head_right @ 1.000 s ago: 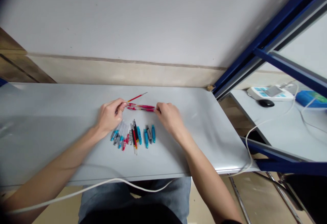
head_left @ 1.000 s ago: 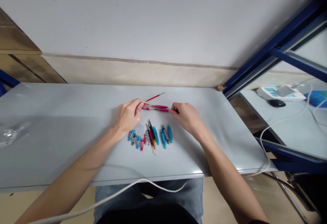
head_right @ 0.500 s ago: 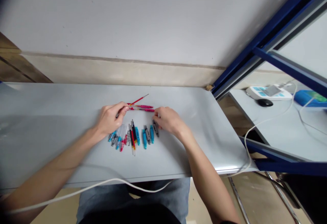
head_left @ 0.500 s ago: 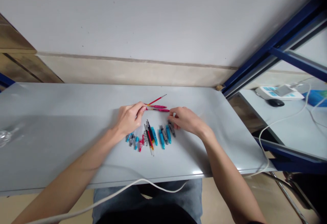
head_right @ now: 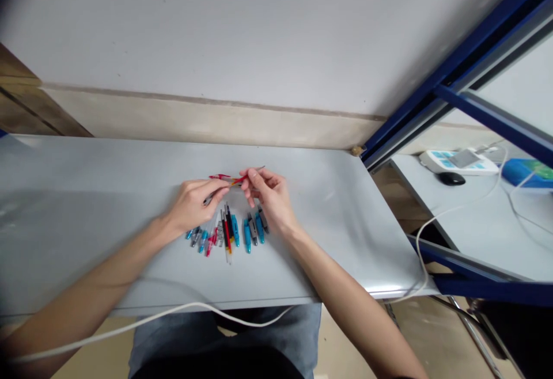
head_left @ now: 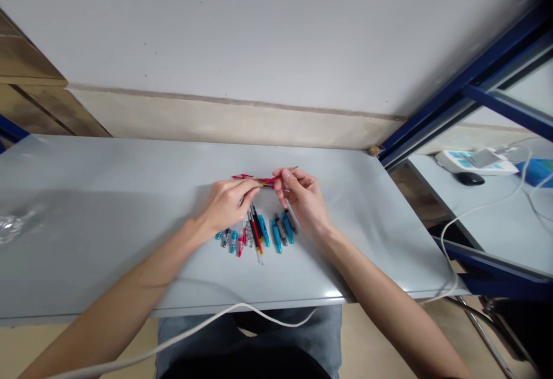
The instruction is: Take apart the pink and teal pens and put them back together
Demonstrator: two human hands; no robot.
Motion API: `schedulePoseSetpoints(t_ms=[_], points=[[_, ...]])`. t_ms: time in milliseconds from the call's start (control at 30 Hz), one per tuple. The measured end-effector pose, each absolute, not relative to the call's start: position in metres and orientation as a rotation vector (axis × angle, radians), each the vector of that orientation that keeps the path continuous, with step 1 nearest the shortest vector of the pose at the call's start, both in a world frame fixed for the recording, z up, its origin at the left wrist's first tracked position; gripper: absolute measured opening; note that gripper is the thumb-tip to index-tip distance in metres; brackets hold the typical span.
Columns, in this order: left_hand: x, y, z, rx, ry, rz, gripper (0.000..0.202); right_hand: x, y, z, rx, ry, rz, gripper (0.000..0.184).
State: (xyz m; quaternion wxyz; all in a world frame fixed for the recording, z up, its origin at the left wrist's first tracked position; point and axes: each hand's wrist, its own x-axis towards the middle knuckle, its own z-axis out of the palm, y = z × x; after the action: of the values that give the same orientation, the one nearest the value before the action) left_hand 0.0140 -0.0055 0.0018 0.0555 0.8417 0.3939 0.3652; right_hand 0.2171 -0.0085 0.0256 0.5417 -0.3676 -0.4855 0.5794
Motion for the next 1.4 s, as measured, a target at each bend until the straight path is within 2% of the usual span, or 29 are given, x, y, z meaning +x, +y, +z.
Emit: schedulePoseSetpoints(t_ms=[133,267,433,833,1233,1400], points=[[0.010,0.000,0.001,2.531,1.404,0.986,0.019,0.228,0.000,0.023,-0.934,-1.091,1.055,0.034],[0.007,0.003,0.005,2.443,1.618,0.837,0.015,0.228,-0.006,0.025,-0.970,-1.456,1.226,0.045],[0.006,0.005,0.008,2.409,1.800,0.730,0.014,0.218,-0.015,0.025,-0.992,-1.824,1.309,0.045],[0.003,0.009,0.013,2.406,1.931,0.449,0.018,0.220,-0.014,0.031,-1.143,-1.949,1.103,0.040],[0.000,0.011,0.011,2.374,1.967,0.410,0.018,0.212,-0.017,0.022,-1.168,-2.002,1.039,0.028],[-0.003,0.013,0.015,2.339,1.988,0.360,0.016,0.210,-0.018,0.018,-1.333,-2.079,0.872,0.033]])
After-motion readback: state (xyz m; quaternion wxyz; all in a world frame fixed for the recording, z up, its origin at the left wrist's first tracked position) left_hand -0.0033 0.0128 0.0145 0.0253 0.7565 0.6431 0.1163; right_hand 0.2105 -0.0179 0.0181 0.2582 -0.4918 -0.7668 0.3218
